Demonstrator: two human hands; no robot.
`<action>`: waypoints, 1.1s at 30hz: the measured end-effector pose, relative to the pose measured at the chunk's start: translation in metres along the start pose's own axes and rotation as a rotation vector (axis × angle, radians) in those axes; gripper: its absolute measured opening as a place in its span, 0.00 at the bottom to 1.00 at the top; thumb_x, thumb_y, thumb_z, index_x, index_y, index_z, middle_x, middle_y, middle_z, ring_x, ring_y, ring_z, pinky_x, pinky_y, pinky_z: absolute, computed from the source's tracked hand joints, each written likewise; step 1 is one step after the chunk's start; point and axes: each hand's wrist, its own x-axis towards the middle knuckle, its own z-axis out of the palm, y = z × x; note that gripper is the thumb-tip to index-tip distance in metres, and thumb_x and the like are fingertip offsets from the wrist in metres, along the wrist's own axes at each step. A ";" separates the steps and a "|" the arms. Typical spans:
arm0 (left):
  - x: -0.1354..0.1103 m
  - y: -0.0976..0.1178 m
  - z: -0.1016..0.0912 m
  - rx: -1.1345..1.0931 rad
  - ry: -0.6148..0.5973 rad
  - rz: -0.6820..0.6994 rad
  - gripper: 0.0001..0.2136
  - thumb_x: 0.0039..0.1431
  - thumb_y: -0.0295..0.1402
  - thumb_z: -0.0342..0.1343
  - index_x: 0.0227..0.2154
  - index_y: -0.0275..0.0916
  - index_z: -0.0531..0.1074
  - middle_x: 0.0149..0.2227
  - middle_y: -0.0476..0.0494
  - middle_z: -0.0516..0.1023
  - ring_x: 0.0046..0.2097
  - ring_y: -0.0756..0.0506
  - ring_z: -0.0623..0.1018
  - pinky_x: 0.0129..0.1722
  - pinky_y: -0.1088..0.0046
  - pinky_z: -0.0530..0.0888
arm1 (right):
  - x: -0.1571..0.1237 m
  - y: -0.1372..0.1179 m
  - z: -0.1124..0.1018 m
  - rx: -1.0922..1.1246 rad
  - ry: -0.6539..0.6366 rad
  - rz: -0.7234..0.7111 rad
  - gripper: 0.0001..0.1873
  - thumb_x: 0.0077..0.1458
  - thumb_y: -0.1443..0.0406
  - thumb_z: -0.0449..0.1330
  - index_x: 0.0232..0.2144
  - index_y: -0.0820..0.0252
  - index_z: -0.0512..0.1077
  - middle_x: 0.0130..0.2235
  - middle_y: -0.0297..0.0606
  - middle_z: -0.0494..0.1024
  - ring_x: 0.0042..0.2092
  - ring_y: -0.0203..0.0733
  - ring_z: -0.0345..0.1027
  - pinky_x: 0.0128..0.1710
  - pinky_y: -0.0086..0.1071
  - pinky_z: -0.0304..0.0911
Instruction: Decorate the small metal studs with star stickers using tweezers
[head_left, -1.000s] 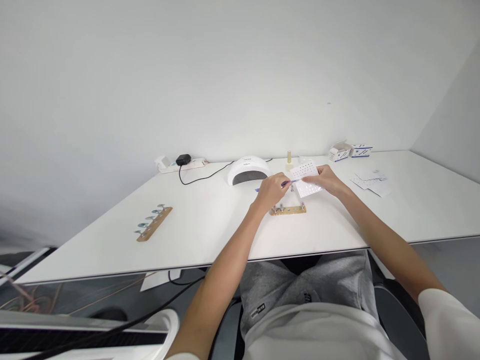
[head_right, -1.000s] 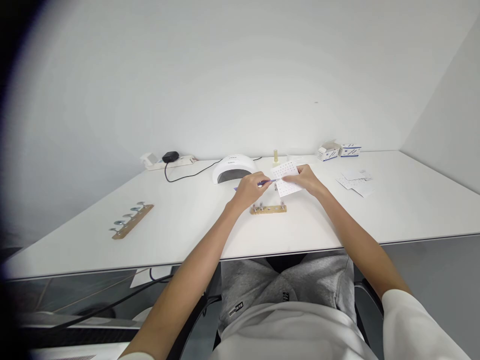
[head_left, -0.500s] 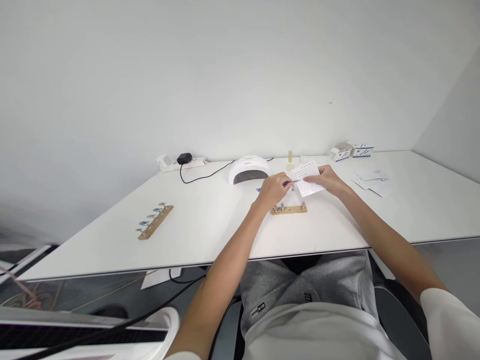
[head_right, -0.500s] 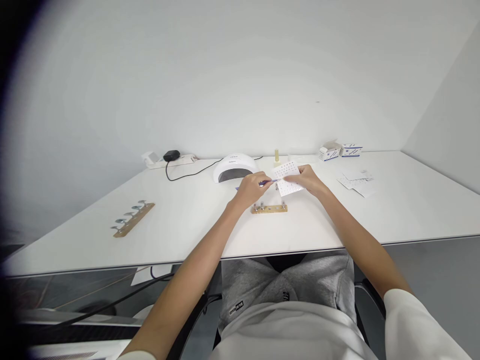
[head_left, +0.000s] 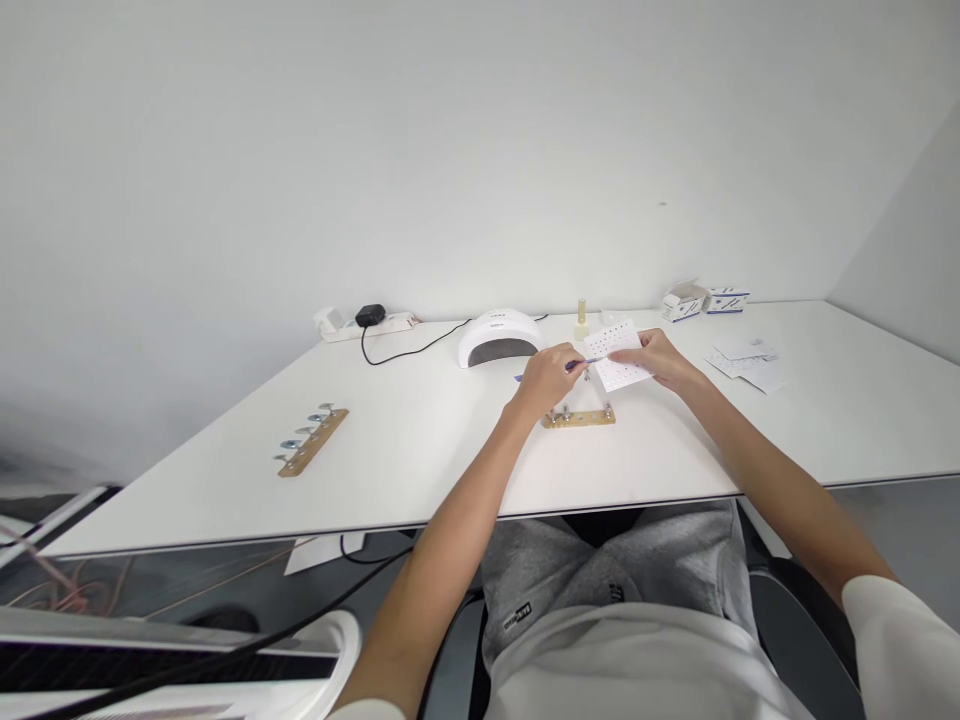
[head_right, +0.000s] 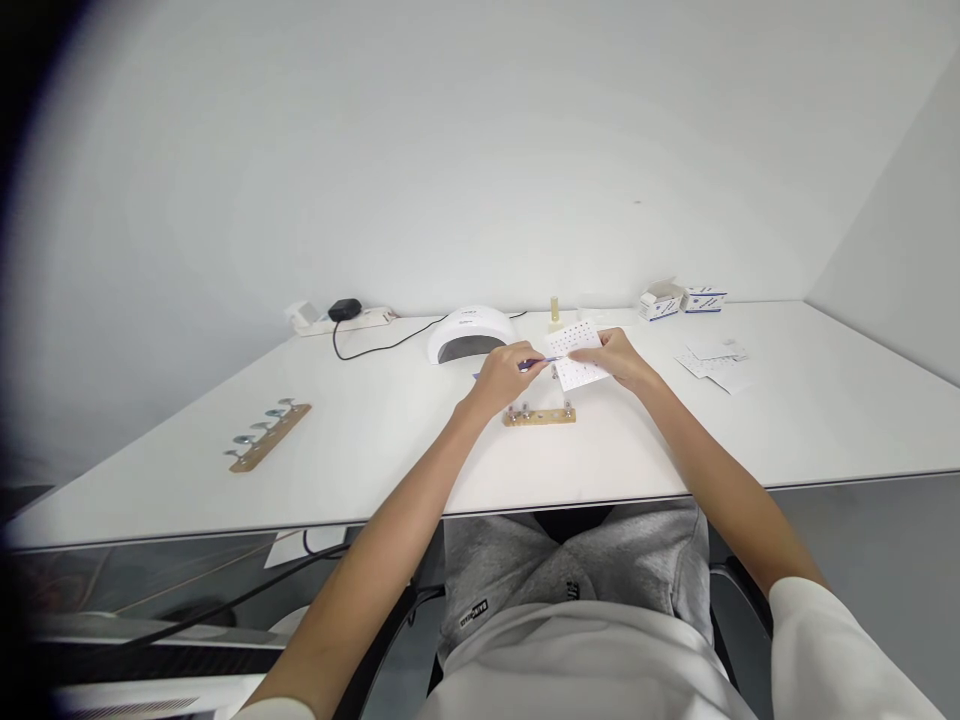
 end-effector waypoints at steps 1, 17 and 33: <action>0.000 0.000 0.000 -0.003 0.001 -0.001 0.07 0.58 0.29 0.55 0.26 0.37 0.75 0.27 0.47 0.75 0.28 0.50 0.71 0.30 0.74 0.65 | 0.000 0.000 0.000 0.001 0.001 0.002 0.13 0.33 0.69 0.71 0.27 0.66 0.78 0.34 0.46 0.81 0.31 0.42 0.74 0.27 0.28 0.67; 0.001 0.001 0.000 -0.024 -0.010 -0.028 0.06 0.57 0.28 0.56 0.26 0.37 0.76 0.28 0.47 0.75 0.28 0.50 0.71 0.31 0.74 0.65 | 0.002 0.002 -0.002 0.009 -0.008 0.009 0.14 0.33 0.68 0.71 0.28 0.66 0.78 0.35 0.46 0.81 0.32 0.41 0.75 0.28 0.29 0.68; 0.000 0.003 -0.003 -0.098 0.020 -0.046 0.07 0.57 0.30 0.55 0.26 0.37 0.75 0.28 0.47 0.76 0.29 0.50 0.72 0.31 0.73 0.67 | 0.002 0.004 -0.001 -0.124 0.028 -0.079 0.13 0.34 0.64 0.70 0.27 0.65 0.77 0.29 0.40 0.79 0.29 0.42 0.72 0.23 0.28 0.63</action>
